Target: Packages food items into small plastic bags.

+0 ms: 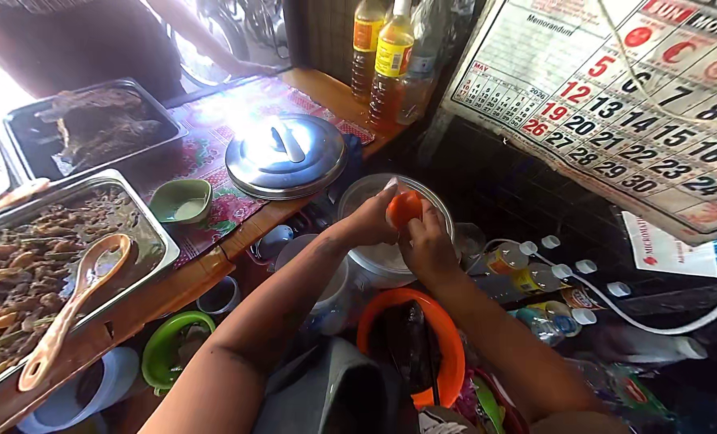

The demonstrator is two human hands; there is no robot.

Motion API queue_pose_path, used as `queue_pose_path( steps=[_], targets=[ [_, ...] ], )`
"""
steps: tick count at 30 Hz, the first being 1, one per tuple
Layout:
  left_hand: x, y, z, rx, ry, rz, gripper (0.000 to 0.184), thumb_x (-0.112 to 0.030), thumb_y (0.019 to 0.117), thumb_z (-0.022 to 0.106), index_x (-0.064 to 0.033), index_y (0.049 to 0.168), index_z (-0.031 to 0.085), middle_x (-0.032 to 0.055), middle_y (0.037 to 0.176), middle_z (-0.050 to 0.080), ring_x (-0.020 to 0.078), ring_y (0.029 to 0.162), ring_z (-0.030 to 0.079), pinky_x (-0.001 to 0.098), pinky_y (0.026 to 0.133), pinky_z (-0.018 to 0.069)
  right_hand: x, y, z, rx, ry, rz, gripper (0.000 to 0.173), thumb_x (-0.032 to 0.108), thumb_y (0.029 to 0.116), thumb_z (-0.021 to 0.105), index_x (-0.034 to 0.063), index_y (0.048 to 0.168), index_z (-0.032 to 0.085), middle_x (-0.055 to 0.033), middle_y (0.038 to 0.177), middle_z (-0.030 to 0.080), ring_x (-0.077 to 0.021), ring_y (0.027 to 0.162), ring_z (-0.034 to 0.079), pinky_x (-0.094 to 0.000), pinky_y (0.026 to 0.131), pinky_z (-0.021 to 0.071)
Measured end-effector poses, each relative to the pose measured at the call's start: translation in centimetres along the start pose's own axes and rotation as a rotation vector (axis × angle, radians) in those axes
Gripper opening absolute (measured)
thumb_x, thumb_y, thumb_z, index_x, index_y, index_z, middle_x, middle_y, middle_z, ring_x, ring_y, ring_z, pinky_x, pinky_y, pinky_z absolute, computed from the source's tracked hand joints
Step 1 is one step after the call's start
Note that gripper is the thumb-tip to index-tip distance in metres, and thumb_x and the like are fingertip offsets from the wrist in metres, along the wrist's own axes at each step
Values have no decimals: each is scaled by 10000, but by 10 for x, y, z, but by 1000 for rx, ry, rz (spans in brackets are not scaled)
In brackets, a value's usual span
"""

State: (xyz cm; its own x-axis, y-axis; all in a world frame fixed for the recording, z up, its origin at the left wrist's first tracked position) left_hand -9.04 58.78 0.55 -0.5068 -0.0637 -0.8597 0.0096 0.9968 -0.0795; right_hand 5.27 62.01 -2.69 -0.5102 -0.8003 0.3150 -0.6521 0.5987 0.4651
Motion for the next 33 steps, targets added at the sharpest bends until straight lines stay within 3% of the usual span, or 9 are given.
queue_pose_path(
  steps=[2, 11, 16, 18, 20, 22, 24, 30, 33],
  targets=[
    [2, -4, 6, -29, -31, 15, 982, 119, 717, 776, 15, 1563, 287, 264, 1231, 622, 312, 898, 703, 478, 786, 598, -2, -5, 0, 40, -35, -15, 146, 35, 891, 696, -105, 932, 685, -380, 1400, 508, -510, 1340, 504, -540, 1059, 501],
    [14, 10, 15, -45, -251, 0, 993, 170, 708, 707, -81, 1584, 311, 238, 1399, 538, 263, 786, 689, 432, 659, 600, -19, 15, -26, 49, 22, 1, 176, 75, 881, 717, -87, 862, 653, -348, 1362, 553, -483, 1262, 568, -579, 1016, 506],
    [30, 16, -2, -213, -735, -38, 971, 161, 778, 631, -91, 1618, 215, 186, 1520, 445, 176, 824, 685, 324, 683, 604, -74, 42, -76, -78, 288, 125, 325, 268, 1006, 599, -54, 964, 602, -229, 1242, 628, -181, 941, 669, -350, 799, 583],
    [31, 17, -4, -319, -842, -3, 1014, 160, 783, 619, -106, 1636, 142, 193, 1452, 492, 180, 789, 681, 312, 657, 601, -100, 61, -58, 54, 207, 221, 347, 246, 1032, 573, -98, 1015, 606, -272, 1130, 630, -311, 943, 651, -486, 831, 548],
    [37, 18, 4, -486, -854, 64, 1066, 138, 782, 668, -96, 1643, 85, 203, 1514, 424, 212, 878, 695, 365, 704, 626, -118, 78, -11, 301, 88, 240, 331, 168, 1021, 588, -159, 1055, 623, -363, 1242, 586, -489, 1148, 606, -639, 984, 483],
    [51, 21, 26, -692, -760, 139, 1068, 88, 770, 704, -46, 1637, 95, 223, 1578, 360, 248, 1001, 700, 423, 772, 639, -132, 82, 42, 462, -55, 175, 312, 125, 987, 627, -149, 1135, 641, -383, 1424, 475, -537, 1321, 493, -661, 1059, 450],
    [69, 19, 57, -849, -624, 171, 1002, 47, 798, 709, 30, 1611, 124, 267, 1532, 407, 226, 925, 712, 398, 756, 632, -139, 76, 77, 549, -199, 56, 317, 98, 960, 665, -120, 1189, 641, -368, 1509, 395, -546, 1389, 421, -665, 1032, 478],
    [101, 6, 103, -903, -404, 63, 879, -14, 862, 705, 70, 1586, 213, 290, 1453, 482, 230, 1023, 678, 363, 854, 593, -146, 77, 81, 783, -310, 1, 288, 120, 932, 717, -119, 1091, 689, -389, 1459, 435, -577, 1314, 472, -720, 934, 492],
    [101, 8, 108, -928, -295, 141, 829, -6, 863, 693, 100, 1563, 260, 312, 1415, 518, 245, 1024, 681, 350, 853, 589, -162, 69, 77, 841, -270, -30, 295, 179, 936, 718, -110, 993, 706, -389, 1283, 562, -564, 1179, 576, -704, 923, 496]
  ],
)
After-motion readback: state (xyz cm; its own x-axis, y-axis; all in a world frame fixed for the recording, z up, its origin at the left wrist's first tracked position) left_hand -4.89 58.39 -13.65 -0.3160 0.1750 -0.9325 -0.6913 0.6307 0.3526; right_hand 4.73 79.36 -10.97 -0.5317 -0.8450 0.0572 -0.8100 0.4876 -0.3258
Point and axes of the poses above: each hand's wrist, its own y-axis towards the middle knuckle, its own z-axis out of the palm, x = y × z, the point moved 3 cm from there along y, towards the middle knuckle
